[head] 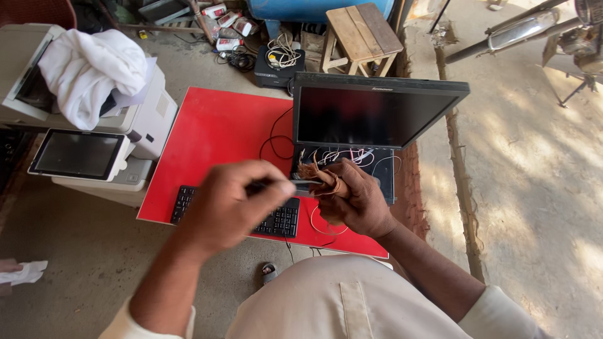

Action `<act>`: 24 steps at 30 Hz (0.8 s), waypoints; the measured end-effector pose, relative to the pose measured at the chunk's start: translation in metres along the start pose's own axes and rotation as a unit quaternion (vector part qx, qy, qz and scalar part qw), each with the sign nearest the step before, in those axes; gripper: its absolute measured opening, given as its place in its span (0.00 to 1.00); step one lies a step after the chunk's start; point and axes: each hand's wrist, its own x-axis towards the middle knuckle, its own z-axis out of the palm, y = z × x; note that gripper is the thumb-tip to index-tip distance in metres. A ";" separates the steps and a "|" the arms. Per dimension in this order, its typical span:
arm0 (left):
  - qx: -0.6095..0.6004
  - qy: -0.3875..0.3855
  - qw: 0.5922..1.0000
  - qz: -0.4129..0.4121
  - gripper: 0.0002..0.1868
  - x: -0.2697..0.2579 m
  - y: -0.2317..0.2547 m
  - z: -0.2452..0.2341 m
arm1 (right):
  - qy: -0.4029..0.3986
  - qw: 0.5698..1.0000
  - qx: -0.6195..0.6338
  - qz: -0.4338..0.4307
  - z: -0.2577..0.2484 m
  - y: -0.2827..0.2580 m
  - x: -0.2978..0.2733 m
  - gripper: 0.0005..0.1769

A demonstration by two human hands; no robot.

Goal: The person unplugs cables from the back of a desktop computer and monitor, then wipes the cables and connector ends with a brown cloth, repeatedly rubbing a blue connector. They handle the mouse and keyboard briefly while working at the desk.

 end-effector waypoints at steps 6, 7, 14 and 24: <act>0.197 0.161 0.963 -0.084 0.07 -0.029 -0.026 -0.064 | 0.023 0.966 0.217 0.142 0.012 0.023 -0.002 0.12; 0.215 0.117 0.964 -0.104 0.08 -0.029 -0.034 -0.061 | 0.032 0.969 0.211 0.121 0.009 0.022 0.002 0.12; 0.157 0.079 0.970 -0.170 0.29 -0.017 -0.057 -0.007 | -0.023 0.980 0.178 0.087 -0.011 -0.007 0.034 0.16; 0.246 0.148 0.958 0.004 0.21 0.000 -0.004 0.028 | -0.098 0.985 0.079 0.120 -0.015 -0.025 0.050 0.18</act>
